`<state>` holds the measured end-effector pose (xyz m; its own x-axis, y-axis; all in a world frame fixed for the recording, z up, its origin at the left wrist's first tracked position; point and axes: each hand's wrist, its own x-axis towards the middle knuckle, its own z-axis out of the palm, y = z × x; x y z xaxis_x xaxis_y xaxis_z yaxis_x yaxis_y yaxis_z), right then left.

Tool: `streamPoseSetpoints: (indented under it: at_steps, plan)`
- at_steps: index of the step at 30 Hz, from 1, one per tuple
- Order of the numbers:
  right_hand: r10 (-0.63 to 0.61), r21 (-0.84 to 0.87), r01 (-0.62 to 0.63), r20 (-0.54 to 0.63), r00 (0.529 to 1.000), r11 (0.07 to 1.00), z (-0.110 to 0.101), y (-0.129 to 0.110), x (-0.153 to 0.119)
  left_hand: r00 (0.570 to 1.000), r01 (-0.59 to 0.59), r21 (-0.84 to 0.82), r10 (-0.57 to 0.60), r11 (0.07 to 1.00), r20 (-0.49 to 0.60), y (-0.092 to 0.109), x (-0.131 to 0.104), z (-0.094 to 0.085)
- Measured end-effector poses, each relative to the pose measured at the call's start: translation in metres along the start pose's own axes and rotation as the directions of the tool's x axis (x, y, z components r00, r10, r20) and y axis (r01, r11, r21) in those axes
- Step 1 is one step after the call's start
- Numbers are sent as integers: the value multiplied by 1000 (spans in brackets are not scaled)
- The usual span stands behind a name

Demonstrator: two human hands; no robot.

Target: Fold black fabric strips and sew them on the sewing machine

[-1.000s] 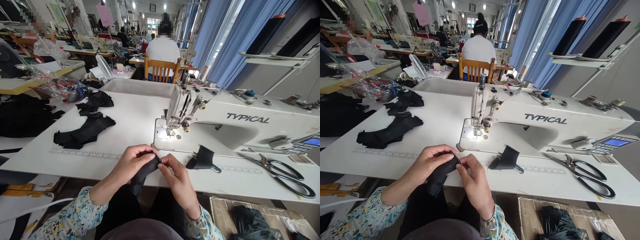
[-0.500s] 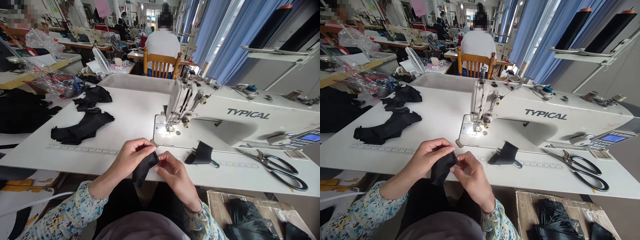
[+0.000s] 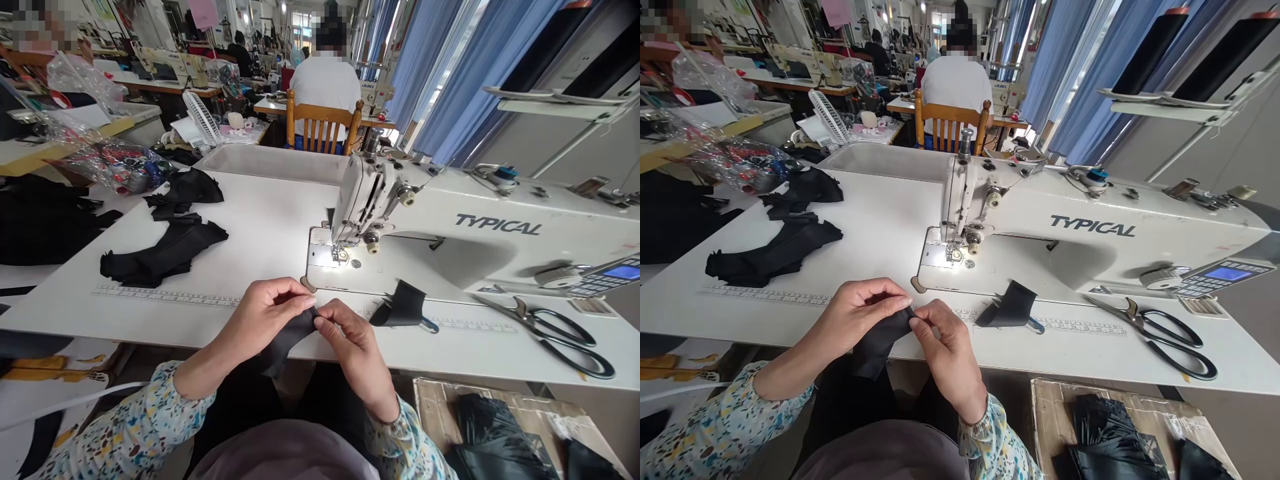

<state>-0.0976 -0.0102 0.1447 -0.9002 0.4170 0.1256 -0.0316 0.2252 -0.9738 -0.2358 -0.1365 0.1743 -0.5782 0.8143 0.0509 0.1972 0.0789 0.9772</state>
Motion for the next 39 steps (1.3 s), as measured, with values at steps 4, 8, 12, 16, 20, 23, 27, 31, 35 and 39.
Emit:
streamPoseSetpoints:
  at_steps: [4, 8, 12, 16, 20, 23, 27, 31, 35, 39]
  plan:
    - [12, 50, -13, 22, 1000, 999, -1, 1, -1, 999, 31, -46, -30, 998, 22, 3, 1, -3]
    - [40, 37, -42, 63, 997, 998, -2, -1, -2, 998, 56, -41, -55, 998, 21, 6, 2, -4]
    - [73, 106, -85, 113, 991, 991, -3, -7, -3, 1000, 20, 3, -20, 1000, 15, 9, 3, -5]
    - [80, 112, -89, 88, 993, 990, -4, -10, -2, 1000, -7, 30, 6, 1000, 24, 11, 3, -4]
    - [90, 102, -95, 51, 995, 990, -3, -7, 0, 999, -3, 34, 2, 999, 32, 13, 2, -4]
    - [90, 103, -94, 42, 995, 990, -2, -3, 0, 999, 0, 32, -1, 999, 39, 12, 3, -4]
    - [95, 115, -98, 32, 995, 989, -1, 0, -1, 999, 28, 21, -29, 999, 41, 11, 5, -5]
    - [113, 184, -120, 52, 992, 976, -3, -2, -1, 998, 41, 19, -42, 999, 45, 11, 5, -5]
    - [126, 256, -150, 107, 986, 955, -4, -4, -2, 999, 19, 20, -19, 1000, 44, 12, 5, -5]
    - [131, 271, -154, 101, 986, 950, -4, -2, -1, 998, 18, 25, -19, 1000, 51, 10, 6, -6]
